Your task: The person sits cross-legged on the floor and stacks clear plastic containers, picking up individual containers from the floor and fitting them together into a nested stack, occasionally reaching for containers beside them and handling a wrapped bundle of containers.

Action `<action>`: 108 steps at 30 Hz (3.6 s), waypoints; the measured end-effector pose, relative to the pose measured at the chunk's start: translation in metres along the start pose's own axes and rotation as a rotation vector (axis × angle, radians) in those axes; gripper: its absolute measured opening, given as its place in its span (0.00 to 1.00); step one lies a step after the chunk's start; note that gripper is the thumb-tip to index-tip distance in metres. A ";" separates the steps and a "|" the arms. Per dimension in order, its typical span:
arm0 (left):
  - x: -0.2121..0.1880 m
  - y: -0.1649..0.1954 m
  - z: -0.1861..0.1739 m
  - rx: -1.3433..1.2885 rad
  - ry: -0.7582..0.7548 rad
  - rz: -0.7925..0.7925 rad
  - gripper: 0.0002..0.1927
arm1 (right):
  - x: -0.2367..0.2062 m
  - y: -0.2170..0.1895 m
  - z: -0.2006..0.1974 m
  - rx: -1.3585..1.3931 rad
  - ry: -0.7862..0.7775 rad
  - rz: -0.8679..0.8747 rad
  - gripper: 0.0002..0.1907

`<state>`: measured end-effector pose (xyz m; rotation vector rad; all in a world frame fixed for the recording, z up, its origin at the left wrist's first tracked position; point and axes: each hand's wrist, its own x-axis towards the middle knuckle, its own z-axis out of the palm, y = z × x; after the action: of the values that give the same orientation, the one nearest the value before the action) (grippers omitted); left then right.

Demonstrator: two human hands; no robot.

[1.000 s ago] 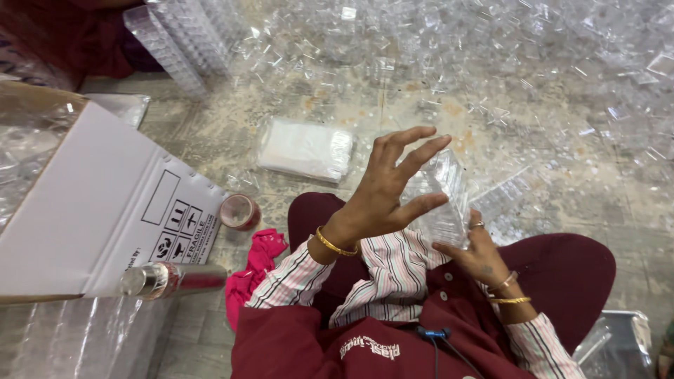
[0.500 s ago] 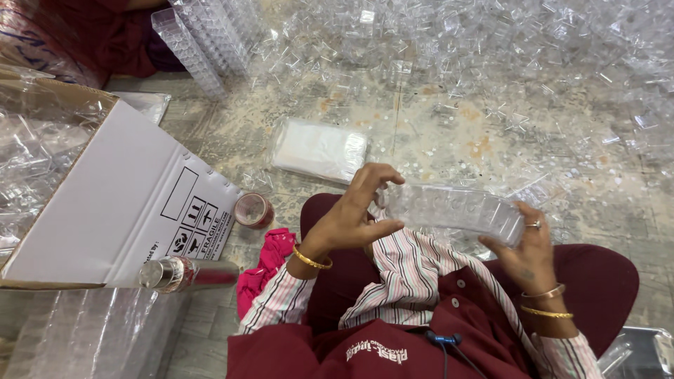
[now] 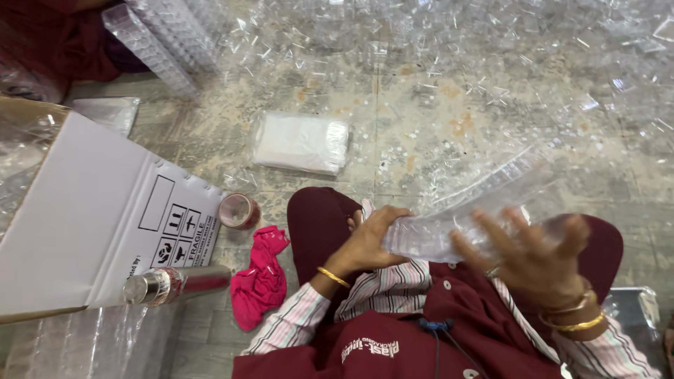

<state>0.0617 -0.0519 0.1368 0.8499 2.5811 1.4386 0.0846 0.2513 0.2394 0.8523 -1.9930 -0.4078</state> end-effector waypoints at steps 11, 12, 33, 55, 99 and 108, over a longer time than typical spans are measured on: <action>-0.015 -0.036 0.027 -0.535 0.329 -0.190 0.38 | -0.003 -0.038 0.057 0.711 0.359 0.354 0.19; -0.018 -0.040 0.022 -0.464 0.309 -0.172 0.34 | -0.002 -0.044 0.065 0.822 0.055 0.394 0.18; -0.063 -0.050 0.008 -0.489 0.377 -0.272 0.34 | -0.035 -0.032 0.170 0.516 -0.500 0.524 0.08; -0.203 0.002 -0.078 -0.203 0.382 -0.423 0.43 | 0.148 -0.020 0.002 1.349 -0.238 0.182 0.42; -0.097 -0.089 0.006 -0.794 0.407 -0.493 0.32 | 0.124 -0.192 0.069 1.351 -0.404 0.059 0.40; 0.062 -0.186 0.108 -0.650 0.616 -0.399 0.16 | 0.066 -0.157 0.167 1.204 -0.443 0.306 0.33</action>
<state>-0.0369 -0.0152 -0.0609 -0.2129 2.1222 2.4221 -0.0157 0.0861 0.0995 1.1671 -2.7017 0.9726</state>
